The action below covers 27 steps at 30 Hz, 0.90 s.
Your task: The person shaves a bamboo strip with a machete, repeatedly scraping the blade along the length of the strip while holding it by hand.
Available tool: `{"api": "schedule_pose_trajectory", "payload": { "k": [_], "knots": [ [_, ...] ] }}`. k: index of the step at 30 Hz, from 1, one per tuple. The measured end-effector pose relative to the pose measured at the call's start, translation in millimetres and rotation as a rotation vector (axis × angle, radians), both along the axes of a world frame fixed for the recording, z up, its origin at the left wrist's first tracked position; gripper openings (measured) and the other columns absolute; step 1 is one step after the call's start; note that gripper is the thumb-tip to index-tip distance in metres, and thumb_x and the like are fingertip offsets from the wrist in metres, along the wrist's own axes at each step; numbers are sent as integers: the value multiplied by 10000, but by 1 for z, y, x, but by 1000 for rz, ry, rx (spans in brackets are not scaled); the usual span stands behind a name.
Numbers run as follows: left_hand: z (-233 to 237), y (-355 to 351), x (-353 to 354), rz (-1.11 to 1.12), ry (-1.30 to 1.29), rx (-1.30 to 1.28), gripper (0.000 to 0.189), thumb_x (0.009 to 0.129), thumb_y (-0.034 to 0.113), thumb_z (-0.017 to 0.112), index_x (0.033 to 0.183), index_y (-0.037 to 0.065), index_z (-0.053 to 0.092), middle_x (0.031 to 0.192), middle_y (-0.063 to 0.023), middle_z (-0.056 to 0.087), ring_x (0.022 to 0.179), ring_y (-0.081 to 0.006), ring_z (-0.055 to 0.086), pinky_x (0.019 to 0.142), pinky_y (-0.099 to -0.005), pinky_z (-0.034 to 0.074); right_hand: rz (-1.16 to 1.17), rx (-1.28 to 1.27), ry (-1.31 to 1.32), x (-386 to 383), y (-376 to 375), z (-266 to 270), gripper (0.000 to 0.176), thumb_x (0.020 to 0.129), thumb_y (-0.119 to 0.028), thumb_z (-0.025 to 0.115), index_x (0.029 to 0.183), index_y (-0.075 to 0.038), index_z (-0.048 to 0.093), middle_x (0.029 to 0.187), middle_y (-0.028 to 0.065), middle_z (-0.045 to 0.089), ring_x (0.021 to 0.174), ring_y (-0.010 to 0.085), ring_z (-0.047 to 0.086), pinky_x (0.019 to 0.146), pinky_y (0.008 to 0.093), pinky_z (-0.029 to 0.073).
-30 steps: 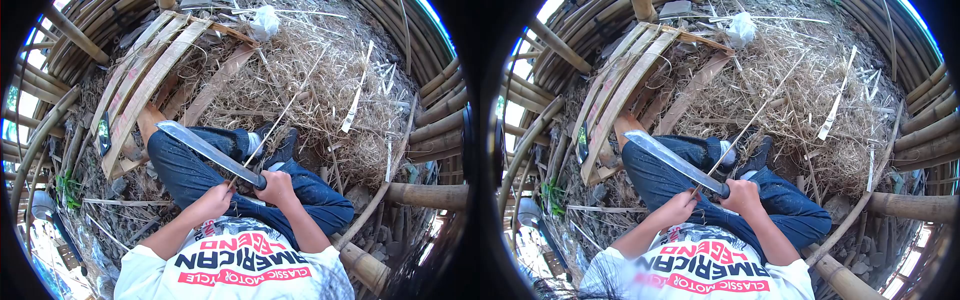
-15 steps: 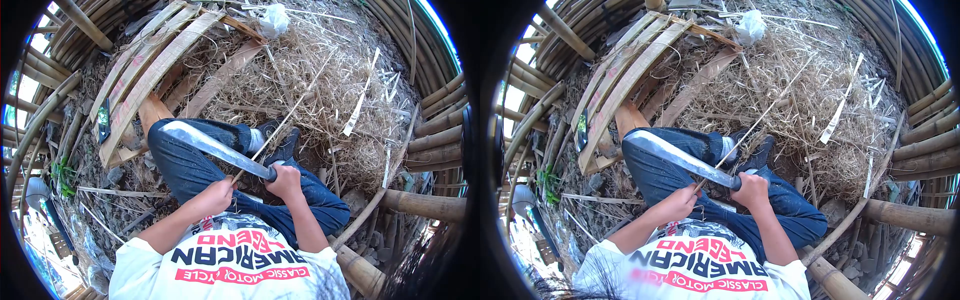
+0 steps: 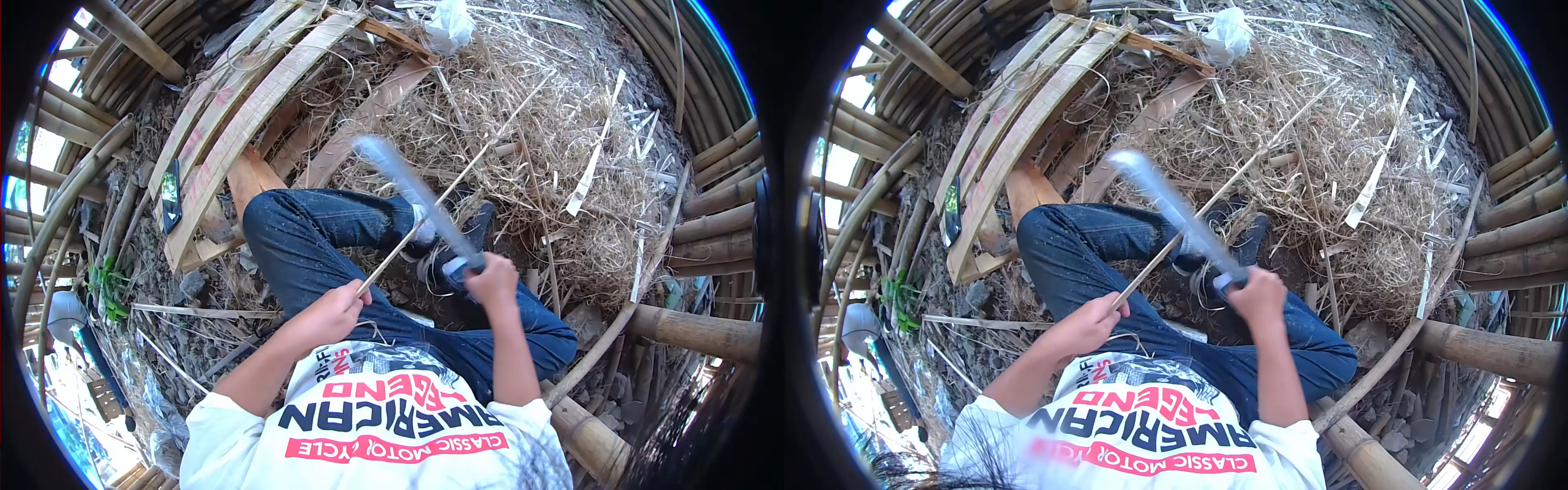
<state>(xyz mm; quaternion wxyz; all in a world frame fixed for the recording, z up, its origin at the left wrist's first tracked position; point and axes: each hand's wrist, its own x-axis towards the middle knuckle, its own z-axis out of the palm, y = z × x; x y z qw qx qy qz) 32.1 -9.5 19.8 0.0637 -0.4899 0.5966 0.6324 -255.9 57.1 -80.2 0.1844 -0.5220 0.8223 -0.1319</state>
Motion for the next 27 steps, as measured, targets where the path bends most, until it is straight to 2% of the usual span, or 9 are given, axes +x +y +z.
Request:
{"api": "schedule_pose_trajectory", "payload": {
  "k": [1, 3, 7, 9, 12, 17, 21, 24, 27],
  "knots": [
    [-5, 4, 0, 1, -4, 0, 128, 922, 56, 398, 1002, 9, 485, 764, -142, 529, 707, -212, 516, 658, -357, 423, -72, 40, -34, -19, 2, -8, 222, 660, -269, 721, 721, -65, 659, 682, 164, 646, 693, 369, 640, 664, 448, 523],
    [-15, 14, -6, -55, 82, -152, 109, 918, 39, 398, 983, 14, 482, 751, -99, 505, 698, -160, 476, 633, -326, 402, -23, 30, 22, -25, 1, -1, 219, 666, -256, 721, 725, -53, 663, 686, 177, 647, 698, 375, 641, 678, 458, 522],
    [-14, 3, -15, -1, 23, -30, 113, 920, 48, 401, 979, 7, 488, 761, -128, 518, 711, -184, 487, 655, -346, 414, -64, 50, 0, -8, -2, 20, 233, 675, -282, 702, 756, -69, 654, 728, 199, 659, 733, 381, 653, 690, 474, 524],
    [-10, 3, -18, -18, -3, -20, 120, 942, 82, 411, 986, 4, 490, 780, -139, 532, 734, -201, 504, 691, -351, 425, -29, 0, -40, 10, 2, 24, 247, 672, -304, 707, 755, -79, 649, 702, 186, 655, 707, 371, 654, 670, 468, 523],
    [-22, 7, -21, -49, 13, -132, 189, 985, 158, 412, 1009, -4, 507, 808, -129, 551, 779, -215, 529, 746, -342, 434, 159, -59, -34, 40, 3, 19, 294, 634, -328, 729, 739, -78, 615, 668, 161, 645, 669, 339, 659, 621, 451, 515],
    [-10, 12, -21, 4, 11, -106, 192, 982, 152, 413, 1009, -5, 519, 791, -122, 547, 750, -200, 525, 710, -340, 436, 266, -62, -84, 34, -15, 13, 271, 616, -311, 715, 729, -89, 608, 703, 147, 652, 690, 339, 651, 654, 445, 517],
    [-11, 12, -18, -20, -5, -174, 156, 973, 121, 413, 1016, 12, 515, 736, -80, 513, 668, -149, 475, 622, -315, 411, -53, -20, -50, -11, -36, -4, 244, 657, -304, 709, 728, -81, 638, 741, 172, 668, 733, 357, 663, 688, 450, 532],
    [-13, 12, -25, -13, 22, -135, 134, 965, 94, 414, 1024, 21, 510, 702, -53, 475, 641, -125, 439, 593, -304, 391, -70, -58, 23, -21, -39, -12, 244, 677, -291, 697, 735, -63, 634, 722, 190, 660, 719, 364, 661, 687, 457, 533],
    [-20, 12, -24, -32, 76, -172, 131, 961, 75, 416, 1042, 29, 507, 679, -11, 424, 615, -92, 399, 559, -279, 367, -41, -53, -21, -4, -30, -4, 258, 677, -288, 697, 750, -51, 628, 704, 198, 652, 698, 364, 659, 667, 465, 529]
  ]
}}
